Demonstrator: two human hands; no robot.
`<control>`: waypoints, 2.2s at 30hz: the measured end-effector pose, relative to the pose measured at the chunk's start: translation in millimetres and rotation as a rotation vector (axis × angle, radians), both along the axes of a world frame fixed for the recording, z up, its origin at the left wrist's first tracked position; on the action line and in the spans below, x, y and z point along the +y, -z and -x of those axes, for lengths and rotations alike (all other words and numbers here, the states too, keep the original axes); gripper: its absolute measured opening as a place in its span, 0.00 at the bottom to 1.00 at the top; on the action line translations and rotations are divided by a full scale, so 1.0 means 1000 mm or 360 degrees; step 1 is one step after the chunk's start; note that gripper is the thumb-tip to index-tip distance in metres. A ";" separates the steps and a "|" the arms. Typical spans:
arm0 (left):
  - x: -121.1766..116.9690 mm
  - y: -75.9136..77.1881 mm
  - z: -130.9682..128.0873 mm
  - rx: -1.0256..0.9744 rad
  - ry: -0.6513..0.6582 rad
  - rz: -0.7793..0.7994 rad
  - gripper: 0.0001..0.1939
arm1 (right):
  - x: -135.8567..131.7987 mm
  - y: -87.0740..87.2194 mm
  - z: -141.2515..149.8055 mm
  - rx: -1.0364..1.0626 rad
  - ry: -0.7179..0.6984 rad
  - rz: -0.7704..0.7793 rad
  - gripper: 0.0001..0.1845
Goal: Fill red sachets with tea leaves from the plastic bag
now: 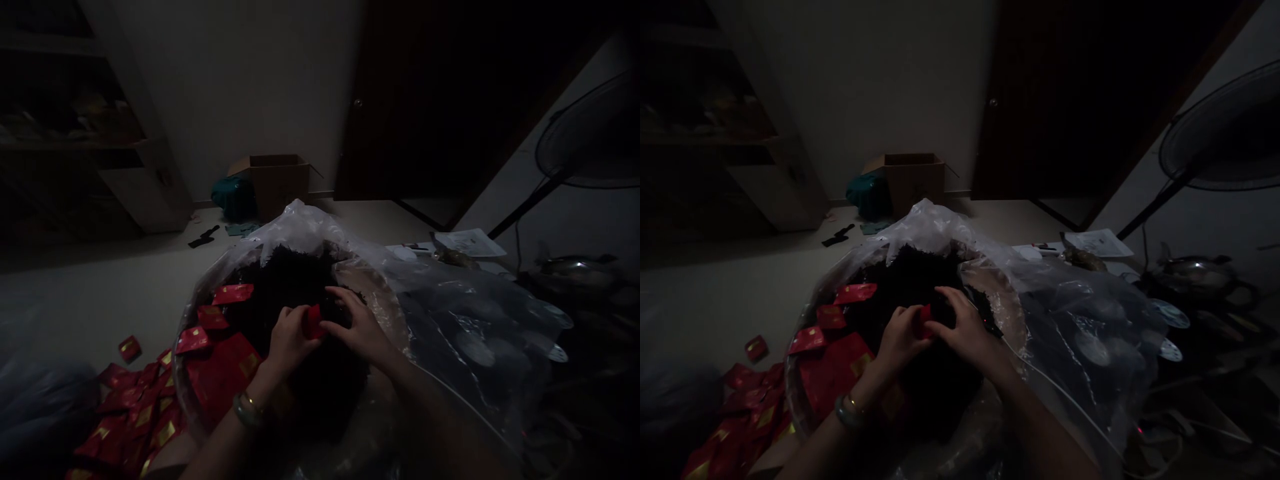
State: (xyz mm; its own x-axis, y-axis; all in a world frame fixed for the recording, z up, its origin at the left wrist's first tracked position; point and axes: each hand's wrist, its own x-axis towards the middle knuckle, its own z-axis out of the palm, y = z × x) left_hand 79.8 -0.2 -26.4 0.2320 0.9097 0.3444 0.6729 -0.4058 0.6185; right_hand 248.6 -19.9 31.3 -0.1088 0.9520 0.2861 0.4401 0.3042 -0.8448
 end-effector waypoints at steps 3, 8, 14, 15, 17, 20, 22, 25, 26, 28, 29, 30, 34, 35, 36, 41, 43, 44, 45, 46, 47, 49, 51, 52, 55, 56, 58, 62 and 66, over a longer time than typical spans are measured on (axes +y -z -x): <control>0.000 0.001 0.000 -0.0059 0.0003 -0.0003 0.25 | -0.008 -0.006 0.002 0.0180 -0.0206 0.0099 0.30; 0.005 0.000 0.002 -0.0148 -0.0057 0.0022 0.26 | -0.001 -0.005 -0.008 0.0335 -0.0078 0.0083 0.25; 0.016 -0.005 0.014 -0.0191 -0.0201 -0.0030 0.24 | 0.013 0.028 -0.016 -0.0578 -0.0286 0.0653 0.39; 0.017 -0.006 0.017 -0.0196 -0.0229 -0.0034 0.24 | 0.011 0.035 -0.010 -0.0788 -0.0371 0.0816 0.53; 0.019 -0.007 0.021 -0.0204 -0.0281 -0.0049 0.25 | 0.002 0.048 0.008 -0.1103 -0.0440 0.1081 0.73; 0.021 -0.008 0.024 -0.0202 -0.0315 -0.0081 0.25 | -0.013 0.065 0.038 -0.1210 -0.0519 0.1142 0.78; 0.021 -0.008 0.025 -0.0207 -0.0322 -0.0095 0.25 | -0.018 0.074 0.050 -0.1265 -0.0451 0.1079 0.75; 0.021 -0.009 0.025 -0.0208 -0.0326 -0.0095 0.25 | -0.016 0.082 0.051 -0.1151 -0.0395 0.0991 0.71; 0.021 -0.009 0.025 -0.0205 -0.0323 -0.0093 0.25 | -0.013 0.084 0.048 -0.1073 -0.0380 0.0972 0.69; 0.021 -0.009 0.025 -0.0204 -0.0312 -0.0103 0.25 | -0.006 0.087 0.039 -0.0903 -0.0316 0.0901 0.66; 0.021 -0.009 0.025 -0.0204 -0.0310 -0.0117 0.25 | -0.002 0.088 0.035 -0.0812 -0.0267 0.0833 0.63; 0.021 -0.008 0.025 -0.0204 -0.0311 -0.0130 0.25 | 0.002 0.090 0.032 -0.0713 -0.0211 0.0737 0.60; 0.021 -0.008 0.025 -0.0195 -0.0303 -0.0117 0.25 | 0.018 0.095 0.019 -0.0417 -0.0049 0.0318 0.39; 0.022 -0.008 0.025 -0.0194 -0.0299 -0.0105 0.25 | 0.021 0.095 0.016 -0.0409 -0.0046 0.0265 0.33; 0.022 -0.008 0.026 -0.0195 -0.0293 -0.0098 0.24 | 0.025 0.094 0.013 -0.0416 -0.0051 0.0233 0.26; 0.023 -0.006 0.027 -0.0152 -0.0273 -0.0104 0.25 | 0.036 0.074 -0.004 -0.0241 0.0033 0.0128 0.13; 0.022 -0.005 0.027 -0.0096 -0.0226 -0.0091 0.25 | 0.038 0.063 -0.011 -0.0103 0.0119 0.0092 0.15; 0.021 -0.005 0.025 -0.0070 -0.0195 -0.0082 0.25 | 0.037 0.058 -0.014 -0.0045 0.0163 0.0076 0.16; 0.020 -0.005 0.024 -0.0050 -0.0162 -0.0074 0.25 | 0.036 0.052 -0.016 0.0005 0.0203 0.0056 0.16; 0.019 -0.005 0.022 -0.0036 -0.0133 -0.0069 0.25 | 0.035 0.047 -0.017 0.0043 0.0236 0.0031 0.17; 0.018 -0.004 0.020 -0.0028 -0.0108 -0.0067 0.25 | 0.033 0.042 -0.018 0.0070 0.0262 -0.0001 0.17; 0.014 -0.004 0.016 -0.0021 -0.0074 -0.0071 0.25 | 0.028 0.035 -0.016 0.0084 0.0282 -0.0103 0.16; 0.011 -0.003 0.011 -0.0004 -0.0041 -0.0075 0.26 | 0.023 0.029 -0.012 0.0043 0.0264 -0.0231 0.15; 0.010 -0.003 0.010 0.0009 -0.0022 -0.0075 0.25 | 0.020 0.027 -0.010 0.0012 0.0247 -0.0291 0.14; 0.008 -0.003 0.007 0.0038 0.0020 -0.0061 0.24 | 0.015 0.023 -0.005 -0.0076 0.0217 -0.0398 0.16; 0.007 -0.003 0.006 0.0035 0.0023 -0.0056 0.24 | 0.014 0.022 -0.004 -0.0093 0.0210 -0.0403 0.16; 0.007 -0.003 0.006 0.0017 0.0018 -0.0059 0.24 | 0.011 0.020 -0.003 -0.0113 0.0178 -0.0383 0.15; 0.008 -0.003 0.007 -0.0024 0.0055 -0.0097 0.25 | 0.011 0.018 -0.006 -0.0171 0.0046 -0.0346 0.12; 0.008 -0.001 0.006 0.0030 0.0141 -0.0081 0.27 | 0.013 0.022 -0.009 -0.0278 -0.0013 -0.0268 0.16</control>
State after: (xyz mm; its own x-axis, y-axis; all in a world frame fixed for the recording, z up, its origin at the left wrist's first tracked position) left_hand 73.9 7.7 -25.2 0.3180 0.8668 0.3842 0.6442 -0.4948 0.5832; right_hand 258.0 -7.1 9.7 -0.1784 0.8914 0.4167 0.5721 0.4385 -0.6931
